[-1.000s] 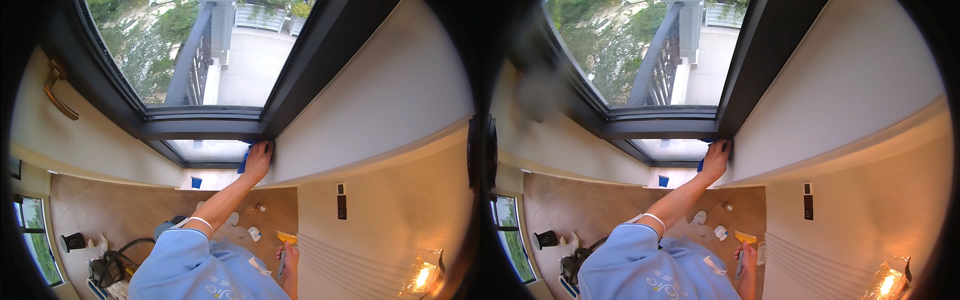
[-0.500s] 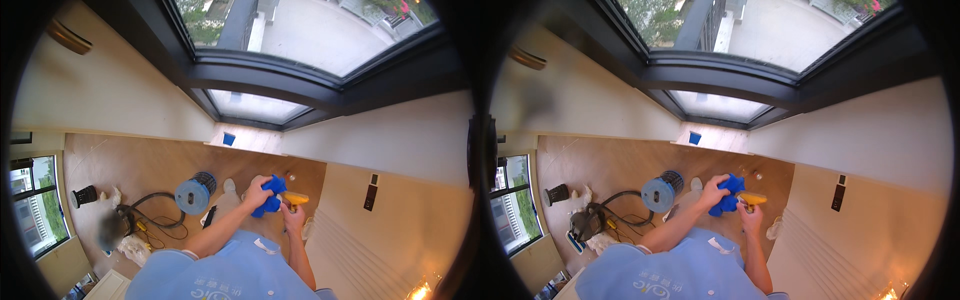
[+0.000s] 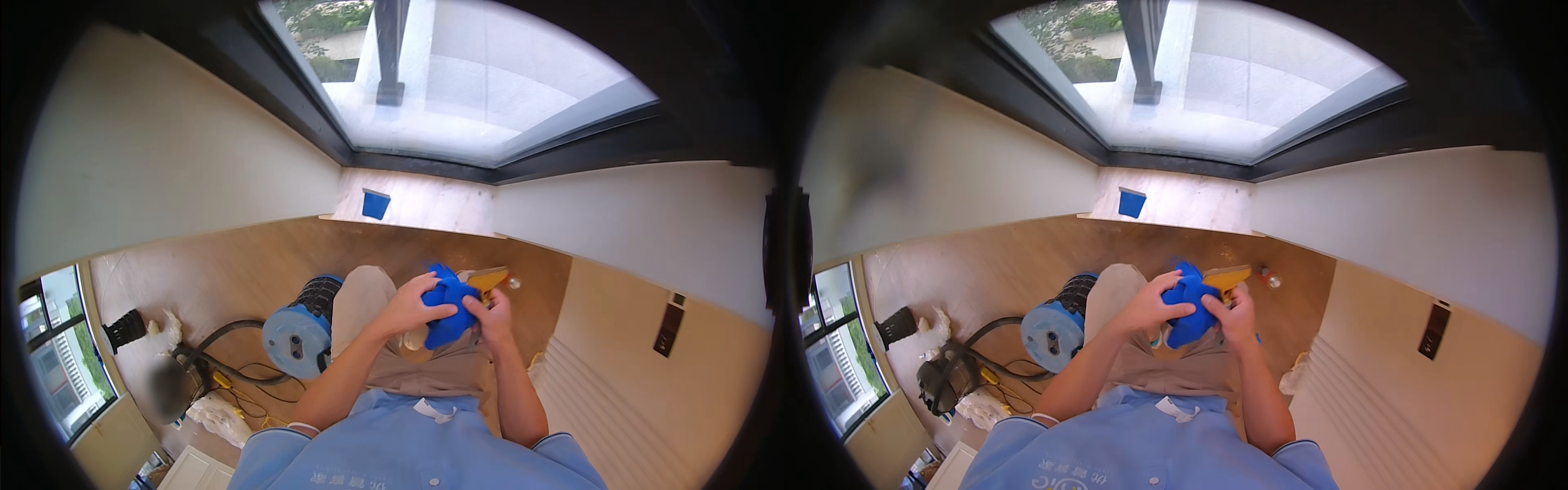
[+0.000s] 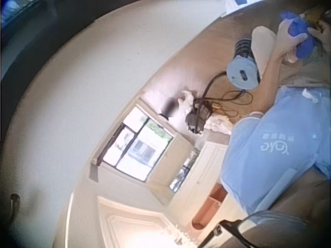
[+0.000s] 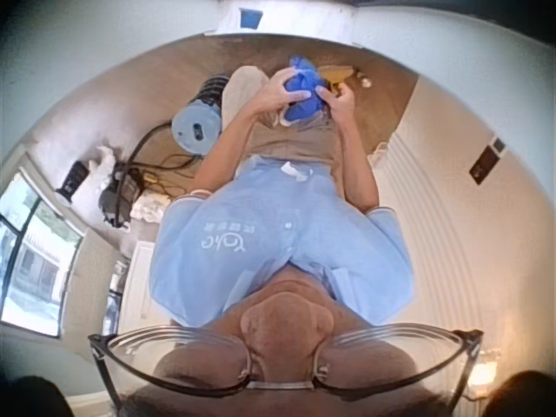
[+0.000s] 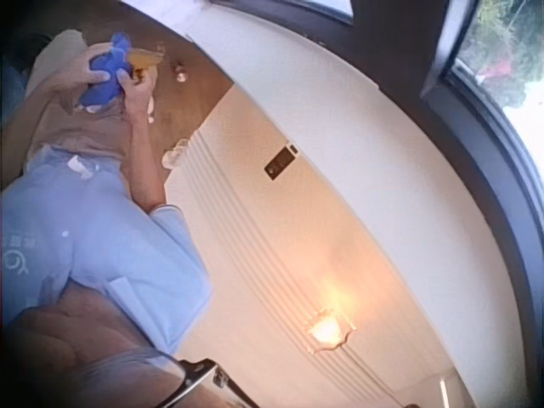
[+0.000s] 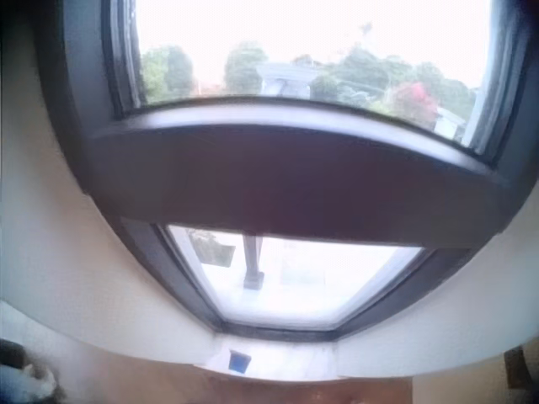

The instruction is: The person cleans a window using a squeegee and a blue cloth. They wipe the window frame and glass, apply a cleaning spray, and continue wiping the surface and sill.

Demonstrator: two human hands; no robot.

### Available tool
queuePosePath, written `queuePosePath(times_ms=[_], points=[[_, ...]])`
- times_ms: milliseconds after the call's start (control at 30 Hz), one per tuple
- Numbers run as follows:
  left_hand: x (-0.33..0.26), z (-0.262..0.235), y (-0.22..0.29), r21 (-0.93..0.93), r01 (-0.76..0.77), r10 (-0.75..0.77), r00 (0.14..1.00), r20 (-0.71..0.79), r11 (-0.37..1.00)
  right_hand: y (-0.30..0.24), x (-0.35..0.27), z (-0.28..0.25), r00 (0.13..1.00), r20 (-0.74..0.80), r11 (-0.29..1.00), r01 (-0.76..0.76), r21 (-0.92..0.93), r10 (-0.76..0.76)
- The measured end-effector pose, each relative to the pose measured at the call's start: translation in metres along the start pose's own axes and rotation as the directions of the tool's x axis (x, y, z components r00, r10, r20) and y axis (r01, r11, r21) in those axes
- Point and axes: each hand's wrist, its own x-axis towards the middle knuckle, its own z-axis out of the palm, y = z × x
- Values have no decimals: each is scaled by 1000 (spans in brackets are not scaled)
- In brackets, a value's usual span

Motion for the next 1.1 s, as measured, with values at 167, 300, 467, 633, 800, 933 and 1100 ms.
queuePosePath(times_ms=[167,300,467,633,800,933,1100], points=[[71,-10,-82,-127,7,-16,997,-71,992,77,123,-9,950,-72,951,300,-73,-305],[102,-11,-155,-280,-120,87,988,-128,953,105,187,-17,892,-110,891,417,-178,-439],[79,-44,-191,-494,-160,226,971,77,855,88,171,-5,820,-67,780,511,-360,-568],[44,-49,-193,-982,51,107,992,71,183,43,144,41,786,46,778,618,-111,-617],[43,-68,-144,-995,-41,367,930,-5,92,45,162,39,789,-194,795,603,65,-583],[39,-97,-93,-962,-269,545,814,-200,49,96,168,21,832,-171,832,547,94,-528],[34,-137,-8,-683,-688,392,715,-579,246,121,156,18,887,-94,892,450,-35,-451]])
